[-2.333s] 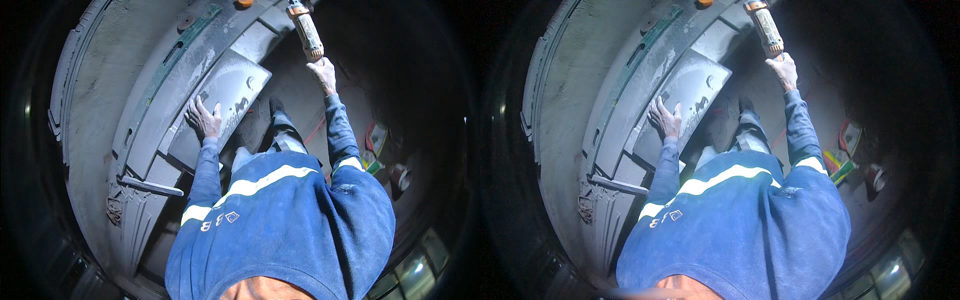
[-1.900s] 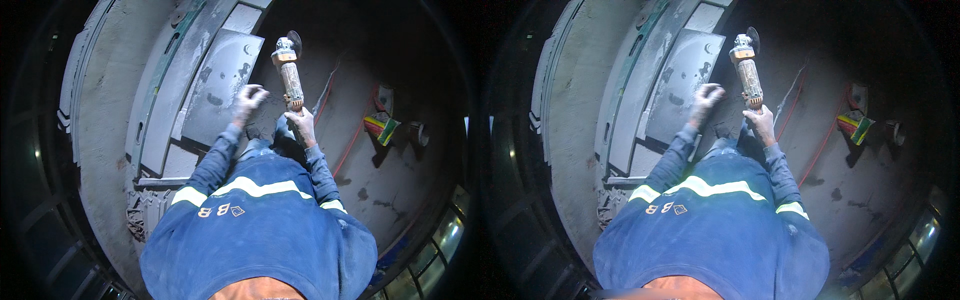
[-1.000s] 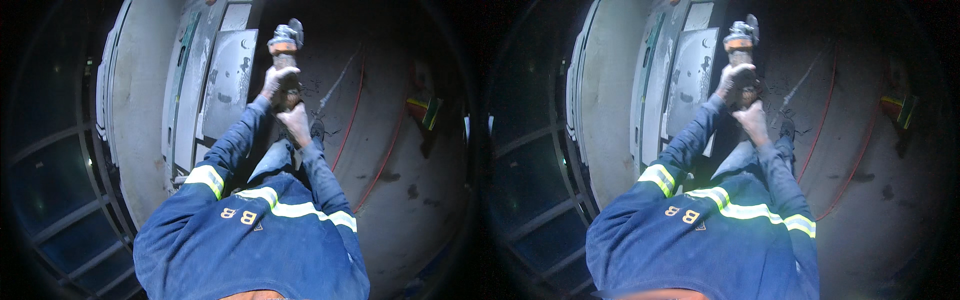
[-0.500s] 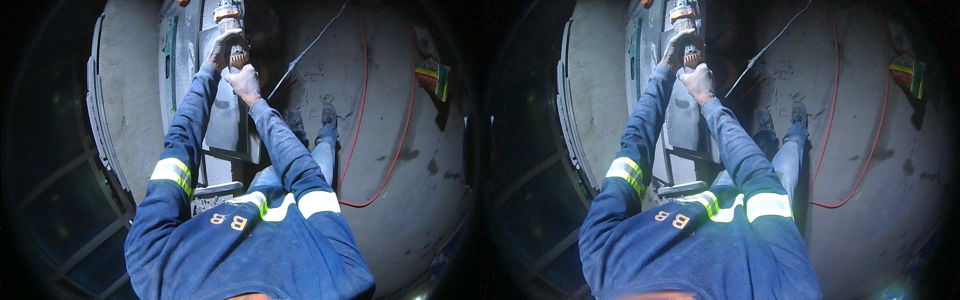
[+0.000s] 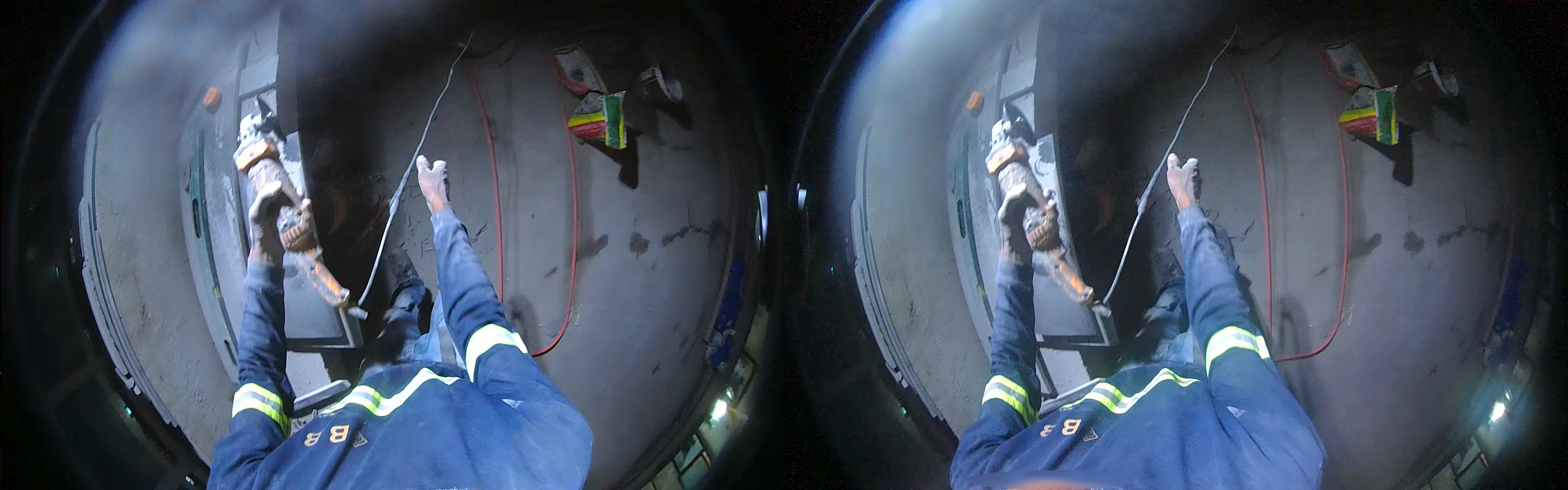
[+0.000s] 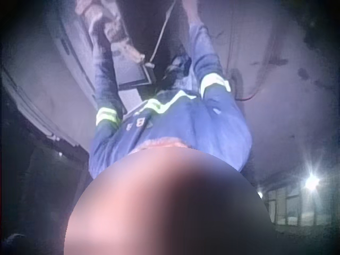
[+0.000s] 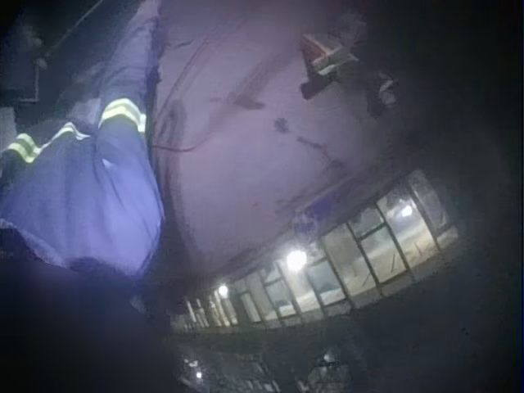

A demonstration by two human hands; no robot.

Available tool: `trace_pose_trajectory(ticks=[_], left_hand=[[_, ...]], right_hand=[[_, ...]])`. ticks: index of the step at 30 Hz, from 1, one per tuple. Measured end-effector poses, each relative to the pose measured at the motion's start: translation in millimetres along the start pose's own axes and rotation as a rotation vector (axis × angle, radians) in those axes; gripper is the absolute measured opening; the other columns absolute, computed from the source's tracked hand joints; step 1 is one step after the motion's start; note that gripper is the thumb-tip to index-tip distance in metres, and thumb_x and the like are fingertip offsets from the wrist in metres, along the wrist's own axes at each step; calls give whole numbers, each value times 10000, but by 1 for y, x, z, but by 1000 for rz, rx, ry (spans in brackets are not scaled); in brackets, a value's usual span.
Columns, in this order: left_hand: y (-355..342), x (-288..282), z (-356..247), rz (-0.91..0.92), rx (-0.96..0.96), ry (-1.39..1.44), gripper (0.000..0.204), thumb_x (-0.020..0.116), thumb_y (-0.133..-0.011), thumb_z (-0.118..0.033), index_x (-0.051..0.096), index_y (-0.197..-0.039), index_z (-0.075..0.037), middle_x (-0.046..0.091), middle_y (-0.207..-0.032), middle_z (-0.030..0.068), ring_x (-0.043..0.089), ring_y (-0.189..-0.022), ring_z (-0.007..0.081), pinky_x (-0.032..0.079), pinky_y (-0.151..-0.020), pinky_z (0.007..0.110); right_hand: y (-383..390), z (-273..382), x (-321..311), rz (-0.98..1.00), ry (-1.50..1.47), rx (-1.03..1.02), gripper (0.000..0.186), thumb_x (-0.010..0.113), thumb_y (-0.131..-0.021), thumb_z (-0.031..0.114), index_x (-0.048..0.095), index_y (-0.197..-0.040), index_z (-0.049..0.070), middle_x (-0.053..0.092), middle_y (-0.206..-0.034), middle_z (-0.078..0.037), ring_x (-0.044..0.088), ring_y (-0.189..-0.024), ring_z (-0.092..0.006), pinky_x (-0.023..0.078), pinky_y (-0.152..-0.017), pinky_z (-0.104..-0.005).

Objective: The person uses an angle grinder to cut a rectangular tile placed on a metal stand. The person holds the tile with one hand and operates the grinder with the other, generating dust as the cut progresses.

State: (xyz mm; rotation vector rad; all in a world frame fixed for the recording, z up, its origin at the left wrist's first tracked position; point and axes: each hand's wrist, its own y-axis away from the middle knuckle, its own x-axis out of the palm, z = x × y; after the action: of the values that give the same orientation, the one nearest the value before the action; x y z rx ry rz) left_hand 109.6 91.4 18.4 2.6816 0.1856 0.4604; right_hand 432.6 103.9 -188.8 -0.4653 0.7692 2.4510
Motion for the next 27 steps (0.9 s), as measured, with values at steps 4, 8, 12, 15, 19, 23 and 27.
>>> trace_pose_trajectory(ticks=[4,8,12,15,19,23,27], left_hand=[[34,-13,-7,41,112,-147,307,581,-906,-320,625,-1078,-70,662,-971,130,667,-901,257,545,-850,414],[35,17,-7,21,-75,107,310,575,-901,-306,614,-1066,-47,664,-984,174,679,-940,319,579,-813,497],[36,-51,6,54,41,-44,327,563,-912,-308,601,-1096,-41,654,-1006,193,679,-905,334,584,-787,481],[52,37,-27,90,-87,100,341,513,-950,-318,603,-1113,-32,663,-996,179,684,-878,309,580,-781,419],[47,31,-25,151,-243,149,367,523,-946,-319,558,-1163,-25,634,-1067,219,665,-935,335,584,-791,451],[52,81,-30,167,-209,554,391,528,-946,-284,511,-1200,14,587,-1123,282,645,-919,371,587,-770,465],[44,104,-16,315,-199,572,478,539,-947,-305,444,-1288,17,576,-1095,252,625,-945,351,576,-779,421]], right_hand=[[-43,40,7,547,-935,615,584,553,-937,517,490,-1213,6,637,-1148,-252,670,-962,-370,532,-773,-490],[-108,35,-28,404,-1182,523,218,488,-988,260,579,-939,68,409,-615,54,324,-433,-71,295,-401,-277],[-51,58,-51,451,-823,216,221,472,-993,193,629,-964,39,458,-597,46,390,-424,-43,323,-365,-216],[-37,77,-78,538,-680,104,234,486,-993,207,636,-970,30,511,-620,23,435,-449,-49,353,-376,-222],[-74,136,-87,494,-754,127,172,535,-919,148,650,-924,20,599,-665,-33,544,-503,-125,432,-436,-275],[-121,231,-107,500,-812,-46,144,562,-866,103,643,-933,5,610,-680,-55,569,-537,-156,472,-471,-329],[-122,302,-186,537,-1092,-171,152,567,-899,127,617,-943,-10,592,-681,-56,563,-545,-159,486,-501,-357]])
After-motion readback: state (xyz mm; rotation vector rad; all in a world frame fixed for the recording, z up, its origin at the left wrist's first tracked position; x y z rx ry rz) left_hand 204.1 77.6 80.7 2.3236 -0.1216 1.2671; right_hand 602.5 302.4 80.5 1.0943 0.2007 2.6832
